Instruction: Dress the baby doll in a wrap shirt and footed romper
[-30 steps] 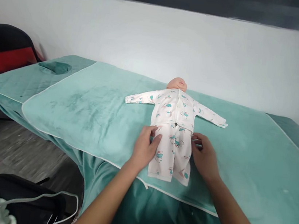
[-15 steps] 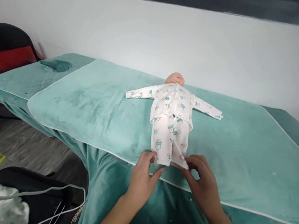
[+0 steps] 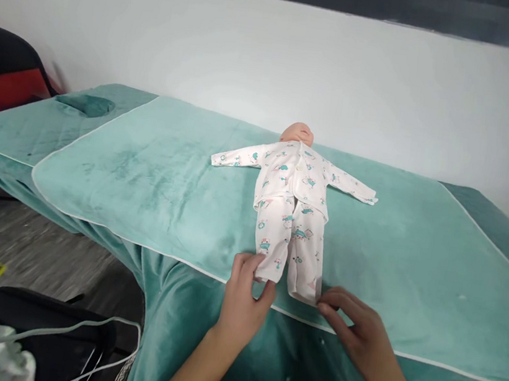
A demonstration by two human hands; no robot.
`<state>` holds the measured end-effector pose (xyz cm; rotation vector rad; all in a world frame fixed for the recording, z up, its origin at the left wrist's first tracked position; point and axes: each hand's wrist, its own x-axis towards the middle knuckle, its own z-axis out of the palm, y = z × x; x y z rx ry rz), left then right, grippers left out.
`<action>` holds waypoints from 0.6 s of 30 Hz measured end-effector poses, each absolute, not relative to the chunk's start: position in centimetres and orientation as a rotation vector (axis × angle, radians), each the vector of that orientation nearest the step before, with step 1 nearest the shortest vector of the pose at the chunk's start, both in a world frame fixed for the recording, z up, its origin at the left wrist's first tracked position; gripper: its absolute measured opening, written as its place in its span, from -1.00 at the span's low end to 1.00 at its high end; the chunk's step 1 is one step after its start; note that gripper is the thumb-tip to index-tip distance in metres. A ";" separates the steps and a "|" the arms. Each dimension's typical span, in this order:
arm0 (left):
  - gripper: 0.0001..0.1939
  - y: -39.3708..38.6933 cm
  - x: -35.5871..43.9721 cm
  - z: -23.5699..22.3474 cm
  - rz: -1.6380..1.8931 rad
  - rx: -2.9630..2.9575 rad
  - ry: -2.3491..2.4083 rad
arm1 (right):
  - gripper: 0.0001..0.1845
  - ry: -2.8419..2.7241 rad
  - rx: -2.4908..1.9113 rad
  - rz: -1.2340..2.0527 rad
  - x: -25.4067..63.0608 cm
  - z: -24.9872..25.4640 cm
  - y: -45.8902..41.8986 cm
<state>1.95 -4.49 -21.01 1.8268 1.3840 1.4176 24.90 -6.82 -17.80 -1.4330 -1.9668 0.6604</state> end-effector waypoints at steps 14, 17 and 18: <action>-0.53 9.0 -0.3 -16.8 1.384 1.447 1.312 | -0.46 -1.157 -1.619 0.541 24.3 -17.0 14.7; -0.35 11.2 0.7 -16.3 1.196 1.376 1.237 | -0.52 -1.104 -1.629 0.559 23.0 -17.1 15.8; -0.31 11.5 0.9 -16.2 1.176 1.370 1.217 | -0.53 -1.091 -1.595 0.564 22.7 -17.2 15.8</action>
